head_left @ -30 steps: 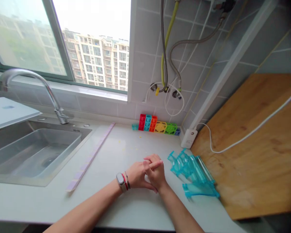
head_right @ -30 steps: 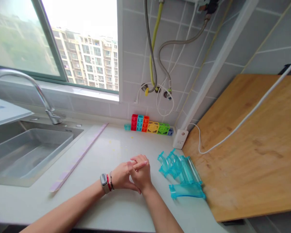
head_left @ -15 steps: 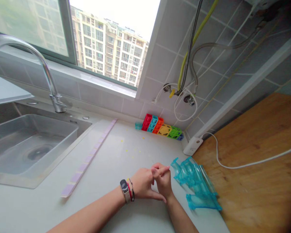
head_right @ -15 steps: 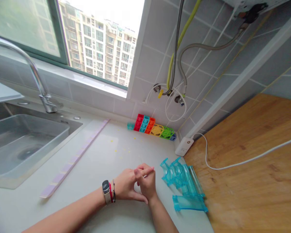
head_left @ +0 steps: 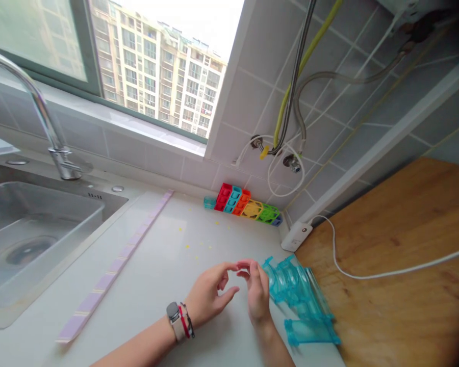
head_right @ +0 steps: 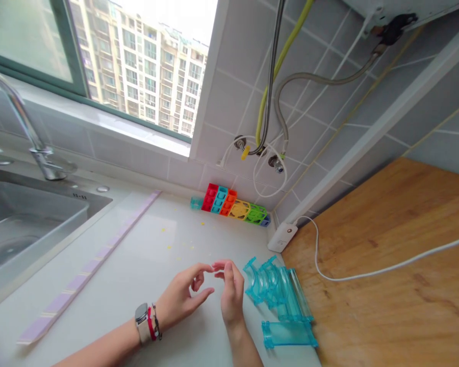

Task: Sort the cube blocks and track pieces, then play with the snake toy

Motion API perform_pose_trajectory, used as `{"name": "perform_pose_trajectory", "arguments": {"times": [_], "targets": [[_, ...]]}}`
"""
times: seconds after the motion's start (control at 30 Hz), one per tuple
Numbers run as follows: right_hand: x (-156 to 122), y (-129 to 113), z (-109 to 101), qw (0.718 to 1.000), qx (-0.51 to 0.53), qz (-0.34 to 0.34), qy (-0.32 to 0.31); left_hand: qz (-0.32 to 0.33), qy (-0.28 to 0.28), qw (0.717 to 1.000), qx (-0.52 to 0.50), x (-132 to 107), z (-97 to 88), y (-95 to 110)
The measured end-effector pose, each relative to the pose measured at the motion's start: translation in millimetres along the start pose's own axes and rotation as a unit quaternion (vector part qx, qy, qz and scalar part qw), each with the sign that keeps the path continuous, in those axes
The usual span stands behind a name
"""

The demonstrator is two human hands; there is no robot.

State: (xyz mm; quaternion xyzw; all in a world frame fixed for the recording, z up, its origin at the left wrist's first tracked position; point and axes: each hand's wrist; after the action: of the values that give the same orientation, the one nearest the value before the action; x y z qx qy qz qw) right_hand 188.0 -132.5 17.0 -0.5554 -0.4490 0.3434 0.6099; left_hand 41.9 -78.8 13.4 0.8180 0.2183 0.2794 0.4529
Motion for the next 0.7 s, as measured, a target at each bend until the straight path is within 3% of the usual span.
{"name": "perform_pose_trajectory", "arguments": {"times": [0.43,0.7], "targets": [[-9.8,-1.6,19.4,0.993,-0.042,-0.001,-0.108,-0.024,0.072,0.990,-0.122,13.9,-11.5,-16.0],[-10.0,-1.0,20.4,0.994,-0.045,-0.008,-0.103,-0.029,0.070,0.993,-0.088,15.3,-23.5,-21.4]]}}
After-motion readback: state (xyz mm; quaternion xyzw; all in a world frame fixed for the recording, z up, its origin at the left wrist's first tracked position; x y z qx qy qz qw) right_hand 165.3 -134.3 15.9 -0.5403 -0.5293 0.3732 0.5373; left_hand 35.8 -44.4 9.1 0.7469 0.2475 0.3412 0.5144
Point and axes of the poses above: each hand's wrist, its own x-axis towards the middle knuckle, its own z-axis out of the palm, y = z × x, and after that the axes turned 11 degrees about -y, right-handed
